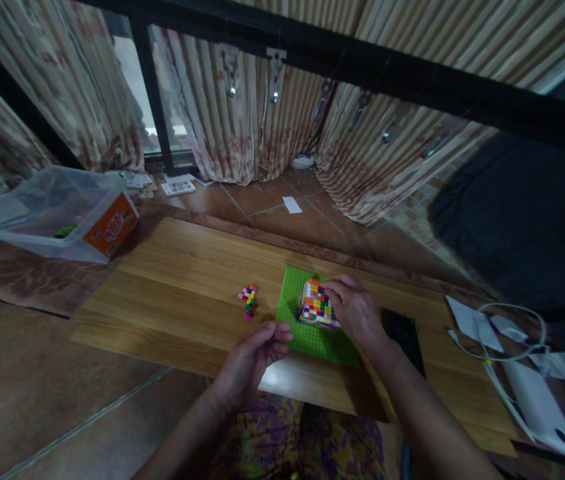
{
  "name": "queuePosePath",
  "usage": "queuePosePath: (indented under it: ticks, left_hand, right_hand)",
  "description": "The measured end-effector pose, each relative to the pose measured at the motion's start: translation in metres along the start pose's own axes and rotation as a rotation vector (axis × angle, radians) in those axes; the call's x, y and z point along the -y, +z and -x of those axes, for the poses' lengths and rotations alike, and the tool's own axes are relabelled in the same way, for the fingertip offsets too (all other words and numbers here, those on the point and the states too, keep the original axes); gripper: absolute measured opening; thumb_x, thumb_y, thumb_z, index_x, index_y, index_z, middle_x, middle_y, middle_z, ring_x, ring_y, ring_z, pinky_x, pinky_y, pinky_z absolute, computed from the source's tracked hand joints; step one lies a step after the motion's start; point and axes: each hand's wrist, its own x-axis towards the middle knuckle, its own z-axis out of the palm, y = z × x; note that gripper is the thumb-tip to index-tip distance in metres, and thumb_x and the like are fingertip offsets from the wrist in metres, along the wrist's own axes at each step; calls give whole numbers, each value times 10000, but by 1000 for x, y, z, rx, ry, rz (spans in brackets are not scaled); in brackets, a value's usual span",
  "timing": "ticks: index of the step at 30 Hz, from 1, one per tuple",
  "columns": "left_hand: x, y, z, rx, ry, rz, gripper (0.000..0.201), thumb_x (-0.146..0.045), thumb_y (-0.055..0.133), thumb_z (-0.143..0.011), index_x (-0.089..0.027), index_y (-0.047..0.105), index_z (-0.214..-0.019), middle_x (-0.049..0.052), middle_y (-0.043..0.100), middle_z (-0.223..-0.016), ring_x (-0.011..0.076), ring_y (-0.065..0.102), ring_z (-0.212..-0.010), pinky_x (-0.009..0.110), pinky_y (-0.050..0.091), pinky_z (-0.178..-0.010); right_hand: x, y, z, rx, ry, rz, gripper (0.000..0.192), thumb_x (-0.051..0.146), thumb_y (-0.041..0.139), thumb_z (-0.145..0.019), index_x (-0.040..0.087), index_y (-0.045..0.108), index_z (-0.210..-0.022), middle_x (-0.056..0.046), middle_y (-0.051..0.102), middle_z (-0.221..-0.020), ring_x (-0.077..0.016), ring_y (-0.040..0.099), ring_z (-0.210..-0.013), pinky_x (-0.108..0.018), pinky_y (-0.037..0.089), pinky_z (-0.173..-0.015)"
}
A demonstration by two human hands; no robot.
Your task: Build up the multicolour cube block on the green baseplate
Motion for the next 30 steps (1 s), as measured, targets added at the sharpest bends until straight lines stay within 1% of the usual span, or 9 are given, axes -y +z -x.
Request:
queuePosePath:
  ticks: [4, 8, 11, 13, 18, 21, 23, 26, 30]
  left_hand:
    - [0, 0, -2, -15, -1, -3, 362, -386, 791, -659, -112, 738, -889, 72, 699, -832, 118, 595, -696, 242, 456, -713]
    - [-3, -2, 0, -26, -3, -10, 357, -389, 787, -661, -119, 739, -890, 69, 696, -834, 119, 595, -698, 241, 457, -715]
    - [-6, -4, 1, -28, 7, -21, 356, -388, 779, -671, -121, 738, -903, 68, 692, -846, 119, 596, -709, 239, 457, -719]
    - [-9, -7, 1, -38, 22, -35, 358, -393, 772, -680, -125, 735, -914, 66, 690, -853, 115, 593, -708, 235, 454, -707]
    - [-22, -13, 1, -128, 83, -81, 365, -399, 785, -663, -135, 733, -910, 57, 689, -854, 112, 593, -716, 218, 451, -676]
    - [-30, -14, 1, -187, 119, -87, 354, -377, 806, -637, -148, 731, -897, 40, 688, -845, 97, 585, -701, 205, 452, -665]
    - [-34, -14, 0, -212, 132, -96, 343, -360, 810, -635, -151, 730, -895, 35, 689, -842, 88, 581, -689, 199, 457, -664]
    - [-37, -14, 1, -225, 147, -112, 328, -345, 807, -638, -145, 729, -886, 39, 691, -830, 88, 586, -684, 195, 465, -659]
    - [-37, -13, 1, -227, 141, -108, 322, -332, 804, -638, -143, 724, -887, 37, 688, -815, 86, 590, -674, 191, 469, -648]
  right_hand:
    - [-1, 3, 0, -51, 57, -48, 243, 265, 502, -903, 209, 736, -875, -68, 645, -940, -206, 596, -908, -348, 482, -842]
    - [-5, 6, -1, -104, 168, -193, 172, 295, 584, -844, 227, 740, -813, -56, 654, -968, -198, 610, -929, -356, 472, -879]
    - [-13, 9, 0, -122, 242, -321, 149, 329, 638, -792, 227, 737, -837, -54, 670, -995, -202, 620, -964, -373, 454, -924]
    - [-18, 11, 2, -135, 300, -402, 188, 357, 661, -767, 220, 733, -874, -58, 685, -1017, -209, 625, -989, -380, 451, -931]
    - [-20, 18, 4, -134, 472, -560, 288, 425, 651, -761, 209, 727, -937, -68, 716, -1034, -215, 655, -934, -381, 486, -863]
    - [-15, 19, 1, -114, 525, -579, 293, 432, 666, -740, 210, 737, -918, -64, 735, -985, -215, 663, -897, -371, 491, -839]
    - [-12, 19, -2, -104, 563, -606, 297, 437, 682, -713, 204, 744, -885, -63, 744, -932, -215, 667, -848, -360, 497, -795]
    - [-10, 19, -4, -84, 631, -671, 305, 453, 697, -679, 194, 748, -832, -59, 749, -853, -209, 666, -778, -336, 497, -722]
    - [-8, 21, -5, -61, 658, -704, 314, 468, 704, -667, 191, 751, -808, -51, 748, -822, -199, 660, -752, -317, 490, -697]
